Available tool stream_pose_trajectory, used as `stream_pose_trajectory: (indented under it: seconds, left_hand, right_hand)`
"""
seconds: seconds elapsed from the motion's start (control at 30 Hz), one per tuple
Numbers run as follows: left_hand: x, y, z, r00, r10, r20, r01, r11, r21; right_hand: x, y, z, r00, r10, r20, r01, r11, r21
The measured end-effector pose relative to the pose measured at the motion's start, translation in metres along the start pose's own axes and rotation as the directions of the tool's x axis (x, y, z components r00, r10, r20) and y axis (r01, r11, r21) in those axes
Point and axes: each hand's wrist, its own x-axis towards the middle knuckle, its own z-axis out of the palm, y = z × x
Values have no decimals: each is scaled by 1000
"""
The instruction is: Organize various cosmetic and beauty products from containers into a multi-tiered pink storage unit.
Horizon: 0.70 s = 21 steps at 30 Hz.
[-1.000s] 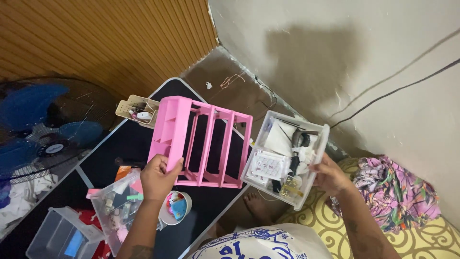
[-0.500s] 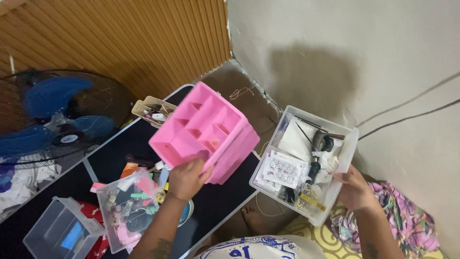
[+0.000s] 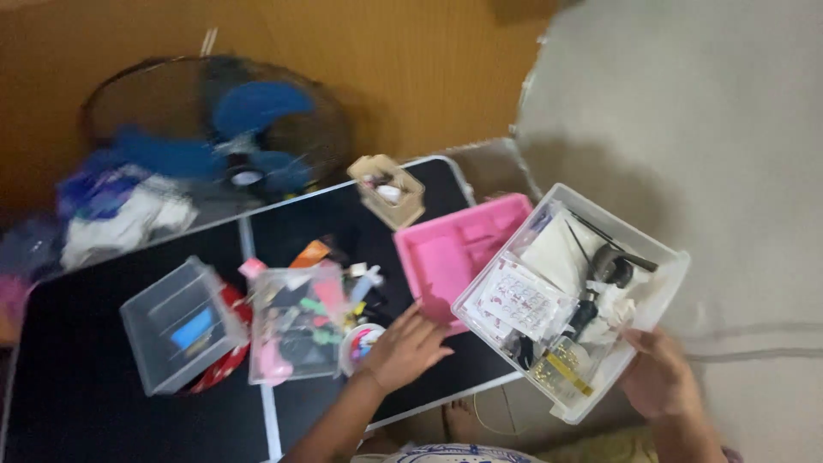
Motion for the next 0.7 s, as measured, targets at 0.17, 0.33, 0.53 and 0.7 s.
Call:
stream_pose_trajectory:
  seconds: [0.17,0.33,0.53,0.7]
  left_hand:
    - [-82,5,-59,925,-373,-77,376,926,33]
    - [-202,-6,-90,519,-798,-306,830,556,-42]
    - [-289,-23,-120,-256,-862,-437,824,41,-565]
    - [-270,-34,-178,-248,-920,305,298,-371,-879]
  right_hand:
    - [33,-1,97,972,92,214,-79,994,-69]
    - [54,57,210,940,194,281,-159,977,-143]
    - [57,137,338,863,416,286,-370,907,-202]
    - [51,208,410,748,413,519,-455,889,-53]
